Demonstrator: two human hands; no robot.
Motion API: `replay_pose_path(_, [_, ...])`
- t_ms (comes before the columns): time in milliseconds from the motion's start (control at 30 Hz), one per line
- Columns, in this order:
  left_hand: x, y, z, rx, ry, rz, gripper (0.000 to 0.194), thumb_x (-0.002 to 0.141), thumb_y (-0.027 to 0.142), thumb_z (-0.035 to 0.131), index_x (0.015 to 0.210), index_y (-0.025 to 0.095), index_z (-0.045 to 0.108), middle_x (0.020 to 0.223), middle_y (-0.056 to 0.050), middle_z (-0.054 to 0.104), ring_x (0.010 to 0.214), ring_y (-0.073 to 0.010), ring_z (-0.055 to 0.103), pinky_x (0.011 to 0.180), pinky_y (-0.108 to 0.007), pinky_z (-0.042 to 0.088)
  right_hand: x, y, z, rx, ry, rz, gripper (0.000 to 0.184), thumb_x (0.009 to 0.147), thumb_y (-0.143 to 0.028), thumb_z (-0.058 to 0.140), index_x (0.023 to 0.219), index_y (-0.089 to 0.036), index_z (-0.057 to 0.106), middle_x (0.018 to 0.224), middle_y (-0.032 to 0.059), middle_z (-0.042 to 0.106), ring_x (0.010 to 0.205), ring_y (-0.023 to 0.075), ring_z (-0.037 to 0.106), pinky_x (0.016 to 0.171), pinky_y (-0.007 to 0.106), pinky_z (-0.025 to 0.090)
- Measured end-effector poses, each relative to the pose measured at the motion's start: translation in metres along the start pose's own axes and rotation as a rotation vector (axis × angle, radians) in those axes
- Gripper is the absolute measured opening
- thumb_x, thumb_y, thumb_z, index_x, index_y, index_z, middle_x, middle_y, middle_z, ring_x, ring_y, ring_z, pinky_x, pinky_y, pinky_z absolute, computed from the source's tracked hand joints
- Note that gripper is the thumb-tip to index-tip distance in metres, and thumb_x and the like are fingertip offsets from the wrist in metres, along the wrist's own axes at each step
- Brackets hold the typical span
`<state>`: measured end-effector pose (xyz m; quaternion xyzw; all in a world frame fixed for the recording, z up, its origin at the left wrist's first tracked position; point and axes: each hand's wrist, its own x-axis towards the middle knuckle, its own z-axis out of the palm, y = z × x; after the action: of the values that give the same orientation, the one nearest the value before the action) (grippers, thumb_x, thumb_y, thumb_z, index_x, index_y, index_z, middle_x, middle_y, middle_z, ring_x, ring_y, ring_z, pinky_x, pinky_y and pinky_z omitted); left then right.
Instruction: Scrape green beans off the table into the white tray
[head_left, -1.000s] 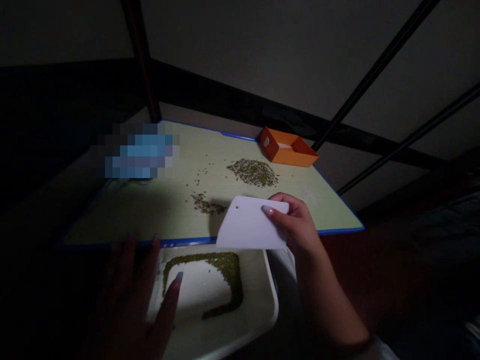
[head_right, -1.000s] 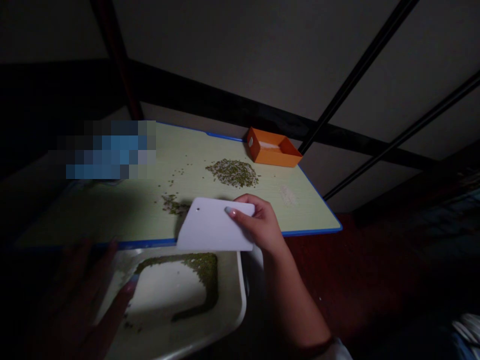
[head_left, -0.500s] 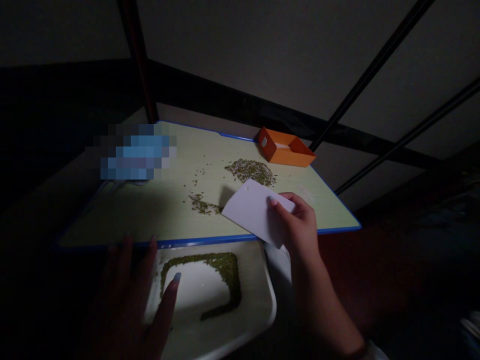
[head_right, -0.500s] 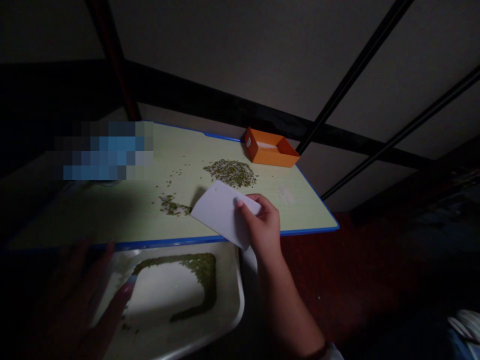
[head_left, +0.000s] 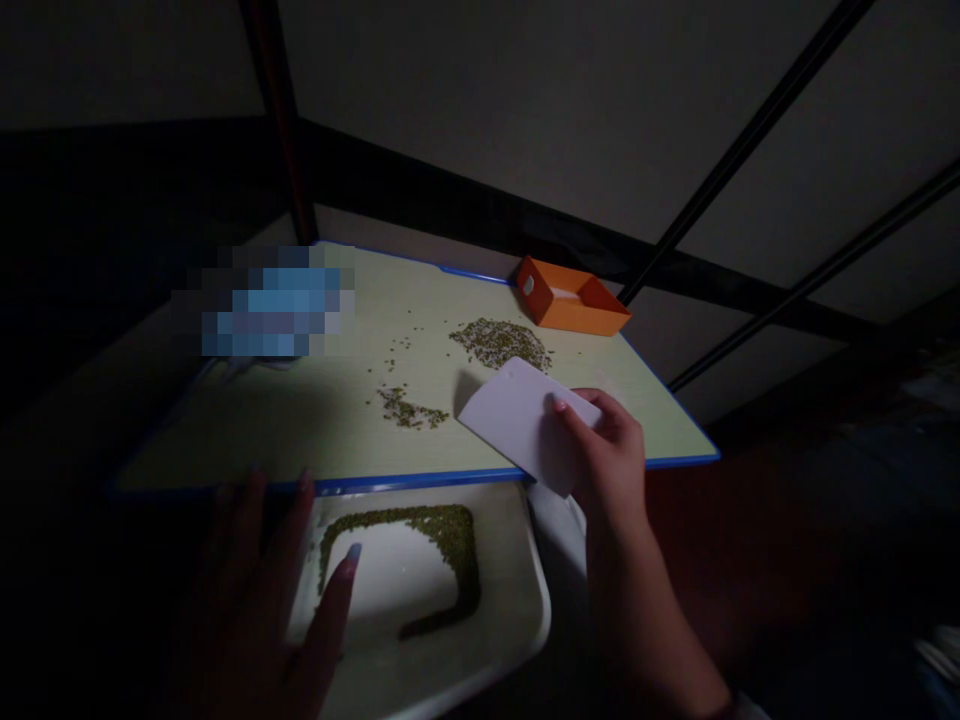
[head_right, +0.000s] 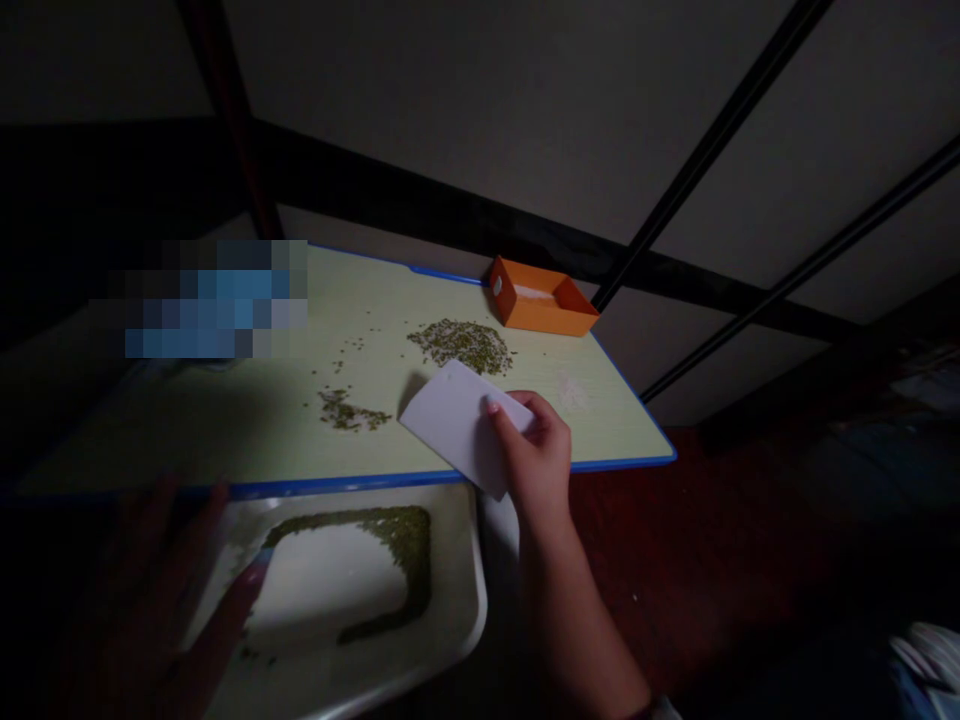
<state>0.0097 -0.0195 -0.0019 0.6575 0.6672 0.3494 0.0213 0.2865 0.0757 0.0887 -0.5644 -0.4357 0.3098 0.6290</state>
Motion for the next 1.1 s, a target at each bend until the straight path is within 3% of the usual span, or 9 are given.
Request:
replay_pose_path(667, [0.002,0.006,-0.003,0.021,0.002,-0.005,0.071,0.085,0.053,0.042,0.15,0.049,0.015,0.17,0.012,0.004,0.156,-0.0383,0.017,0.122,-0.075,0.026,-0.002,-0.001,0.012,-0.011,-0.021,0.018,0.035,0.062,-0.049,0.082,0.072,-0.02,0.065,0.064,-0.0024,0.061,0.055,0.0129,0.048,0.049,0.023,0.035])
replay_pose_path(967, [0.0,0.003,0.0,0.03,-0.018,-0.004,0.072,0.085,0.053,0.04,0.151,0.049,0.012,0.17,0.013,-0.001,0.156,-0.0383,0.014,0.123,-0.075,0.024,0.003,0.005,0.002,-0.014,0.041,-0.002,0.034,0.064,-0.048,0.082,0.073,-0.019,0.065,0.063,-0.0033,0.059,0.054,0.0123,0.047,0.048,0.023,0.034])
replay_pose_path(1100, [0.0,0.003,0.0,0.032,-0.001,-0.011,0.071,0.084,0.055,0.04,0.15,0.048,0.015,0.17,0.013,0.003,0.156,-0.0383,0.016,0.123,-0.075,0.025,-0.002,0.002,0.006,-0.014,0.01,0.007,0.036,0.062,-0.05,0.083,0.073,-0.019,0.065,0.063,-0.0029,0.059,0.055,0.0128,0.048,0.048,0.023,0.033])
